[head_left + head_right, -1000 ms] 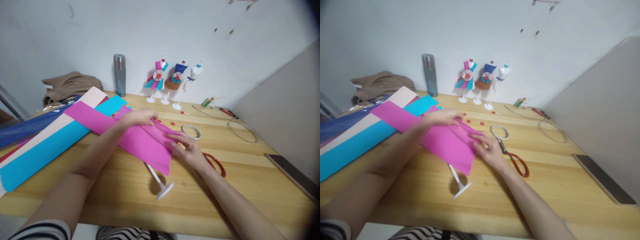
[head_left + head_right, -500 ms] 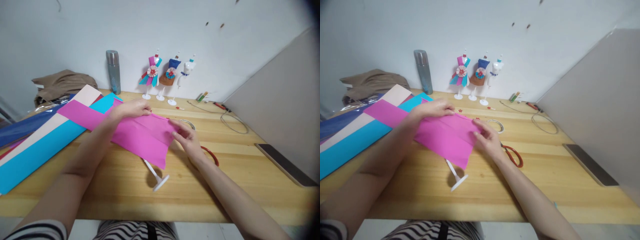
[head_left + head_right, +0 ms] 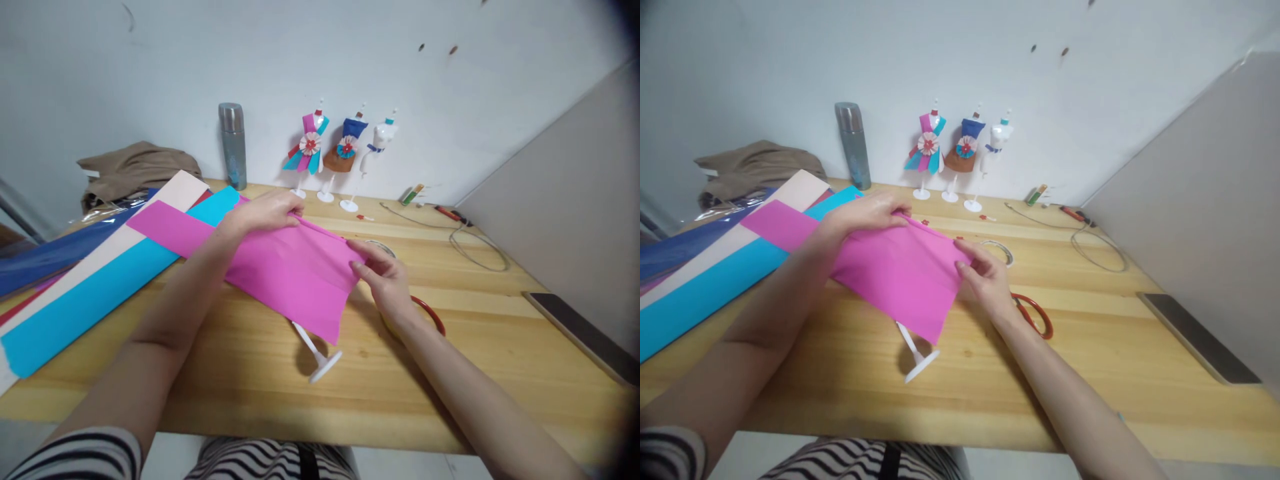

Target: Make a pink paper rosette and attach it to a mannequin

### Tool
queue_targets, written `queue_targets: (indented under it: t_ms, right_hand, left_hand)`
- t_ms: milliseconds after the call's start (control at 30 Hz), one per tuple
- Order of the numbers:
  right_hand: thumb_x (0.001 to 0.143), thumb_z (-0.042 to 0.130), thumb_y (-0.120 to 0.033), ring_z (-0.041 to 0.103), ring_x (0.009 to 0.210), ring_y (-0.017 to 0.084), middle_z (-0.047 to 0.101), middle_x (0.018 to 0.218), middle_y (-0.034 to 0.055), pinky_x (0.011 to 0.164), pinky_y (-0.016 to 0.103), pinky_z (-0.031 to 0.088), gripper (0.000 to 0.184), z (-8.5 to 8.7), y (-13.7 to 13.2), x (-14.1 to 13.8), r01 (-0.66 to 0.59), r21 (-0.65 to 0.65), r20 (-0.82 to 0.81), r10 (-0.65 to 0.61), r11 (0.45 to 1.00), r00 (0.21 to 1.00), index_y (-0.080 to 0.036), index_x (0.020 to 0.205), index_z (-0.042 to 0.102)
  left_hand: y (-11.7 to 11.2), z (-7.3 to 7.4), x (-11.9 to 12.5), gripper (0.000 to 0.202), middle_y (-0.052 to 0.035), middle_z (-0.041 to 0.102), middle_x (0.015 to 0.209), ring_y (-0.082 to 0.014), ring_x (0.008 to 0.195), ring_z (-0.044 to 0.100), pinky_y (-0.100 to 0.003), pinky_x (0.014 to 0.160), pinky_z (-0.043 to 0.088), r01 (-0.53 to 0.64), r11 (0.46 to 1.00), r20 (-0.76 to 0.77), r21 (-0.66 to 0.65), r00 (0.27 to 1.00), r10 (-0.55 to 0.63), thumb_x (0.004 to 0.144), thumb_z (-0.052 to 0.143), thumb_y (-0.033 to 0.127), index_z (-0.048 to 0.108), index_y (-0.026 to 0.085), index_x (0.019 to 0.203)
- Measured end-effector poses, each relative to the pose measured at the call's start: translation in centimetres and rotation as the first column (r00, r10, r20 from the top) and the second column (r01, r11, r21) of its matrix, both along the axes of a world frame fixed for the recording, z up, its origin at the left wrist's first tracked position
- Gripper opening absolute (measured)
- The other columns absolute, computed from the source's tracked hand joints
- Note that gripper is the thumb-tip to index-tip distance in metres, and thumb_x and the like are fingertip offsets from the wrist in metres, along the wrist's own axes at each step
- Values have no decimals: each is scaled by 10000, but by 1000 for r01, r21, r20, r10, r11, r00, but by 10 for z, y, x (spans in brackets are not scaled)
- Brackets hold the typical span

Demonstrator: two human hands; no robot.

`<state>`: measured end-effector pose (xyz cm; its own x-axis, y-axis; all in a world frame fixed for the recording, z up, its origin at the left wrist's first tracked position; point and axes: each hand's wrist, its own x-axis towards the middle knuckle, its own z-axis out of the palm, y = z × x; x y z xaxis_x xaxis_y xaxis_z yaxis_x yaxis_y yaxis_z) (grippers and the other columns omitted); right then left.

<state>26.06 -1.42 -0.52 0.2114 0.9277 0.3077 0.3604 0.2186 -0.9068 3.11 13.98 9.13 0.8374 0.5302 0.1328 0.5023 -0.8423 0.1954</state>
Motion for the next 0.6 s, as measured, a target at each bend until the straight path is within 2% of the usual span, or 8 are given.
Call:
queue_targets:
  t_ms: [133, 367, 433, 500, 533, 600]
  right_hand:
    - [845, 645, -325, 599, 1221, 309, 677, 1290, 55, 970, 510, 528, 318, -3, 0, 1, 16, 25, 10, -16, 1000, 1000, -319, 1158, 703]
    - [800, 681, -336, 677, 1000, 287, 702, 1229, 90, 839, 483, 580, 347, -11, 6, 5, 119, -16, -122, -120, 993, 985, -287, 1144, 691]
    - [788, 681, -328, 676, 1009, 290, 710, 1203, 94, 869, 496, 572, 336, -11, 8, 6, 133, -15, -137, -134, 991, 982, -283, 1121, 693]
    - [782, 682, -322, 669, 1034, 294, 708, 1203, 99, 908, 506, 557, 334, -12, 9, 7, 139, -8, -141, -139, 990, 980, -279, 1113, 691]
    - [781, 683, -322, 667, 1038, 295, 705, 1205, 102, 914, 507, 554, 336, -13, 9, 8, 143, -6, -137, -142, 990, 980, -275, 1114, 691]
    - [787, 681, -335, 668, 1009, 292, 701, 1199, 109, 884, 501, 559, 354, -16, 10, 8, 149, -8, -113, -149, 989, 982, -269, 1135, 687]
  left_hand:
    - [2, 0, 0, 220, -60, 657, 835, -187, 788, 558, -291, 698, 352, -13, 999, 6, 38, 1000, 13, 869, 464, 223, 673, 161, 839]
    - [1, -2, 3, 287, -29, 636, 779, -158, 748, 532, -278, 670, 342, -28, 999, -15, 46, 999, 29, 929, 420, 252, 649, 176, 773]
    - [2, -5, 3, 247, -9, 650, 824, -154, 771, 544, -265, 668, 353, -31, 1000, -18, -5, 999, 31, 916, 473, 326, 669, 189, 852]
    - [3, -10, 2, 252, -4, 670, 925, -160, 837, 567, -250, 683, 371, -22, 998, -45, -64, 999, 20, 841, 589, 375, 675, 187, 985]
    - [4, -12, 1, 294, -9, 673, 973, -164, 871, 573, -244, 694, 376, -14, 997, -55, -70, 998, 10, 810, 619, 361, 668, 181, 1036]
    - [6, -15, 1, 270, -20, 672, 974, -164, 871, 571, -242, 693, 370, 6, 999, -71, -41, 997, -9, 794, 610, 300, 668, 167, 1021]
